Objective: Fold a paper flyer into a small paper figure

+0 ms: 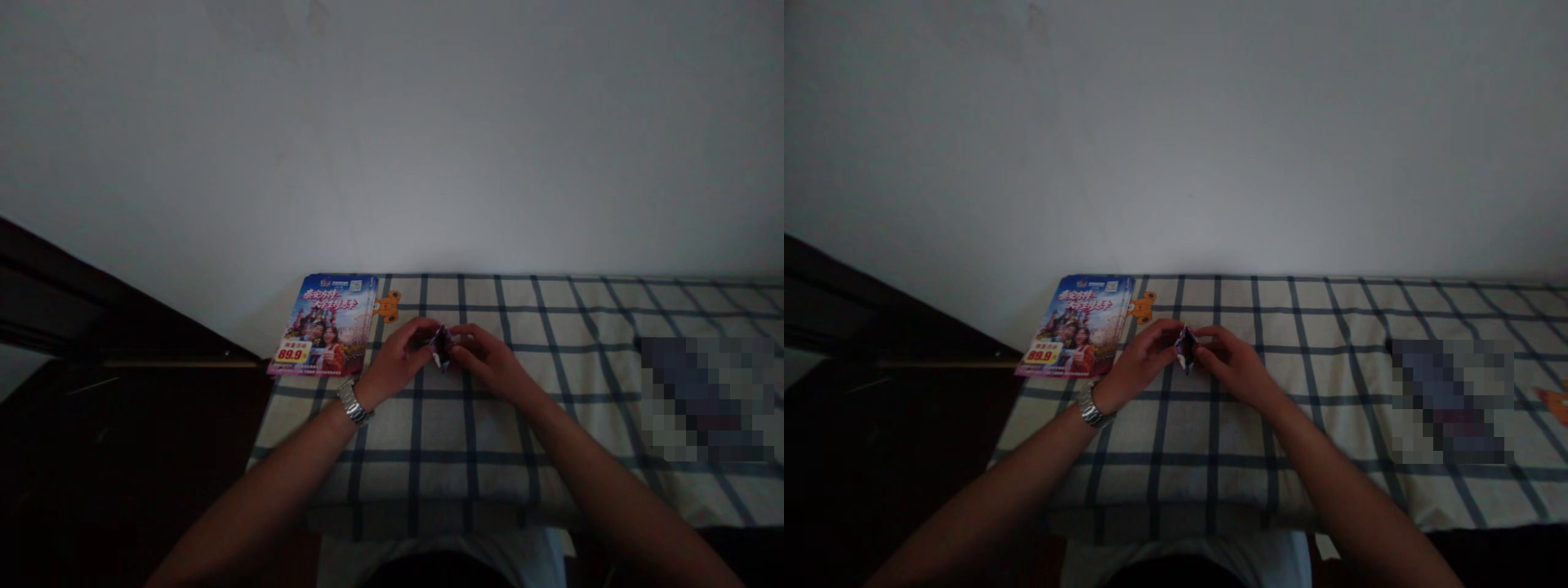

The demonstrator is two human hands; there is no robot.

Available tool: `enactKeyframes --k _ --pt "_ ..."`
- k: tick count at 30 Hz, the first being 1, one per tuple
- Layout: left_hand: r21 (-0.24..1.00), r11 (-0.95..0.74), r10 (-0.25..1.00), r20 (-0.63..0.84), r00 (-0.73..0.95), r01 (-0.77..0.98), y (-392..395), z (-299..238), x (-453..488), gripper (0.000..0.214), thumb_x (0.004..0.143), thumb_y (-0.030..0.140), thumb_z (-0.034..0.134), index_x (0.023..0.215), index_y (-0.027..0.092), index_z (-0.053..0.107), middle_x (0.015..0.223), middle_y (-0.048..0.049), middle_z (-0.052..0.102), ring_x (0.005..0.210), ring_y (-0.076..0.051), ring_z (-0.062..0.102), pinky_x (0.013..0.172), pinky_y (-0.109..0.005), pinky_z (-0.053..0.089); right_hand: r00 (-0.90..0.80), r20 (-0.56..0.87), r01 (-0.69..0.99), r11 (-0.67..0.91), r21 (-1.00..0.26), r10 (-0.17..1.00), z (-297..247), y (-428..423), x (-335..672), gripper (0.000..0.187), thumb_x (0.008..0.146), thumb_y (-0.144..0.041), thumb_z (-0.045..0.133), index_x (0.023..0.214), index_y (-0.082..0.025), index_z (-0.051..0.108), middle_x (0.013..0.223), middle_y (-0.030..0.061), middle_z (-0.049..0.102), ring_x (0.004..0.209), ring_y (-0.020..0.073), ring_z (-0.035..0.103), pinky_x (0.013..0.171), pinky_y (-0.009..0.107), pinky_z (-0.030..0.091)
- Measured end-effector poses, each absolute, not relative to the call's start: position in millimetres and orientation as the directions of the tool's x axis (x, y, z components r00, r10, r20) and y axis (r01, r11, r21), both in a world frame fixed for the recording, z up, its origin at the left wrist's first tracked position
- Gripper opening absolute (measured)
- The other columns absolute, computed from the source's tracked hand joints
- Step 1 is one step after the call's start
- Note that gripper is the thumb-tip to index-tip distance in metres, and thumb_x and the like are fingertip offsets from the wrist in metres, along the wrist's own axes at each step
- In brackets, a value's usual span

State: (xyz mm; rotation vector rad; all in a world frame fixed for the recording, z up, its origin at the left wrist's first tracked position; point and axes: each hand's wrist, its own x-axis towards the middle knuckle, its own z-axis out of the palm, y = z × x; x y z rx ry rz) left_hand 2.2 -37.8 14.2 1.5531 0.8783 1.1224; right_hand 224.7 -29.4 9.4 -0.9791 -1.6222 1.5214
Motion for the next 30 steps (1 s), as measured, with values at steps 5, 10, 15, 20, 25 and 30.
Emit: enactKeyframes --k 5,10,15,20,25,30 --pt "0.969 -0.247 0.918 0.229 0.325 0.016 -37.8 14.1 2.6 0.028 0.094 0.019 0.064 0.121 0.022 0.063 0.121 -0.0082 0.069 0.117 -0.023 0.066 0.109 -0.042 0.049 -0.496 -0.038 -0.021 -0.055 -0.998 0.868 7.9 -30.3 222.9 0.038 0.094 -0.046 0.068 0.126 -0.027 0.059 0.104 0.0048 0.077 0.088 0.0204 0.076 0.083 0.038 0.064" --pt "0.971 -0.24 0.917 0.223 0.33 0.011 -38.0 13.4 2.7 0.028 0.095 0.018 0.061 0.123 0.023 0.063 0.124 -0.0077 0.068 0.118 -0.022 0.066 0.108 -0.041 0.05 -0.481 -0.038 -0.047 -0.069 -0.997 0.876 8.8 -28.4 222.6 0.039 0.093 -0.047 0.069 0.125 -0.026 0.06 0.103 0.0055 0.077 0.088 0.0197 0.075 0.082 0.036 0.064" --pt "0.962 -0.253 0.92 0.207 0.333 0.102 -38.1 11.5 0.3 0.028 0.1 0.022 0.056 0.127 0.025 0.063 0.128 -0.0071 0.067 0.121 -0.022 0.064 0.108 -0.04 0.049 -0.439 -0.095 -0.075 -0.142 -0.987 0.893 11.2 -26.1 221.8 0.043 0.088 -0.049 0.074 0.121 -0.026 0.061 0.097 0.0033 0.077 0.08 0.0178 0.075 0.079 0.036 0.065" --pt "0.931 -0.29 0.912 0.197 0.36 0.223 -38.9 16.7 -1.5 0.028 0.103 0.024 0.05 0.126 0.026 0.066 0.124 -0.0043 0.07 0.115 -0.021 0.065 0.104 -0.038 0.05 -0.412 -0.108 -0.108 -0.166 -0.98 0.905 11.2 -24.7 222.9 0.039 0.086 -0.048 0.077 0.114 -0.025 0.062 0.095 0.0026 0.077 0.08 0.0173 0.075 0.079 0.036 0.065" --pt "0.927 -0.303 0.914 0.218 0.343 0.22 -40.1 21.7 0.0 0.027 0.101 0.021 0.05 0.12 0.024 0.069 0.119 -0.0047 0.072 0.112 -0.021 0.066 0.104 -0.038 0.05 -0.397 -0.088 -0.141 -0.155 -0.978 0.914 8.9 -25.2 224.0 0.034 0.087 -0.046 0.076 0.111 -0.026 0.064 0.095 0.0023 0.076 0.083 0.0171 0.074 0.079 0.034 0.065" --pt "0.922 -0.321 0.913 0.241 0.328 0.216 -40.2 20.9 1.1 0.029 0.094 0.013 0.056 0.115 0.023 0.072 0.114 -0.0061 0.071 0.109 -0.021 0.066 0.1 -0.038 0.052 -0.401 -0.089 -0.161 -0.166 -0.973 0.912 10.8 -27.2 223.6 0.032 0.088 -0.045 0.075 0.111 -0.025 0.065 0.1 0.0034 0.075 0.089 0.0196 0.074 0.079 0.037 0.064"
